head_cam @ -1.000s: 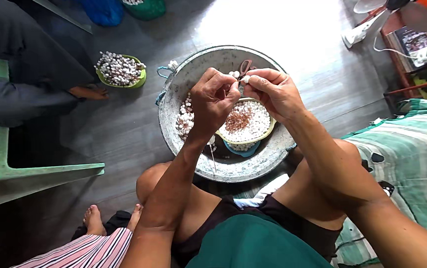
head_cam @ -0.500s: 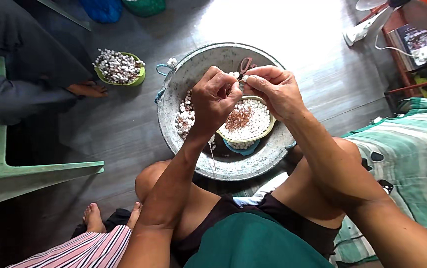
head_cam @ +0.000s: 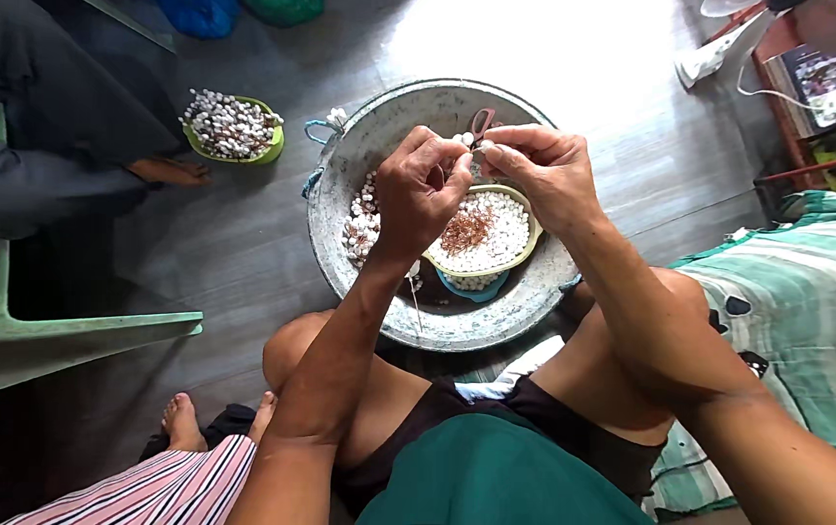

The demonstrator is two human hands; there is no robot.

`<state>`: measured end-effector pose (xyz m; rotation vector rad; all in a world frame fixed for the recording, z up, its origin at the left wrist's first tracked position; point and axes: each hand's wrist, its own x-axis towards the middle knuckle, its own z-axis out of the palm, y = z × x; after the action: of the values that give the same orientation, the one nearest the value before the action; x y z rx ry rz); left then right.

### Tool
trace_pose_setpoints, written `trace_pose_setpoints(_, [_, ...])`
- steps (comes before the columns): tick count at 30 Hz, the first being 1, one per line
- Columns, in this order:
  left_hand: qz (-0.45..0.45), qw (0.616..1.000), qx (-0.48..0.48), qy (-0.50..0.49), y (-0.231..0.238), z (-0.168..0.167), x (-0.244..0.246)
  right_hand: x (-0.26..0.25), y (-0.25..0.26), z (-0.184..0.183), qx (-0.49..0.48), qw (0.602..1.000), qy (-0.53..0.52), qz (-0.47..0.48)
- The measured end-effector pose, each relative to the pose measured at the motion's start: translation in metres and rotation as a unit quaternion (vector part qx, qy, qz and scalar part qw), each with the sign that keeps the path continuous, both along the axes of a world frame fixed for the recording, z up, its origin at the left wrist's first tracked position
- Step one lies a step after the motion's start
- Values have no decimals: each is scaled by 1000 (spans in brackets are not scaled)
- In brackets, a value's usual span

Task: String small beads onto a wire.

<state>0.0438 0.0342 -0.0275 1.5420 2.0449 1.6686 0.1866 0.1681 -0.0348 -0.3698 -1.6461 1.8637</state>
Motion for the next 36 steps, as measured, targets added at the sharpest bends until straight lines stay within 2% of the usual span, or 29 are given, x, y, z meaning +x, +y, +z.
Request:
trace_pose_setpoints(13, [5, 1000, -5, 4, 1, -2, 4, 1, 1, -1, 7, 1000, 0, 11])
trace_pose_setpoints(22, [-8, 1000, 7, -20, 0, 0, 3, 3, -1, 3, -31, 999, -29, 27])
trace_pose_setpoints(28, [-13, 1000, 5, -14, 0, 0, 3, 3, 0, 2, -10, 999, -26, 29])
trace_pose_setpoints(36, [-17, 1000, 5, -15, 1, 0, 3, 2, -1, 1, -37, 998, -33, 35])
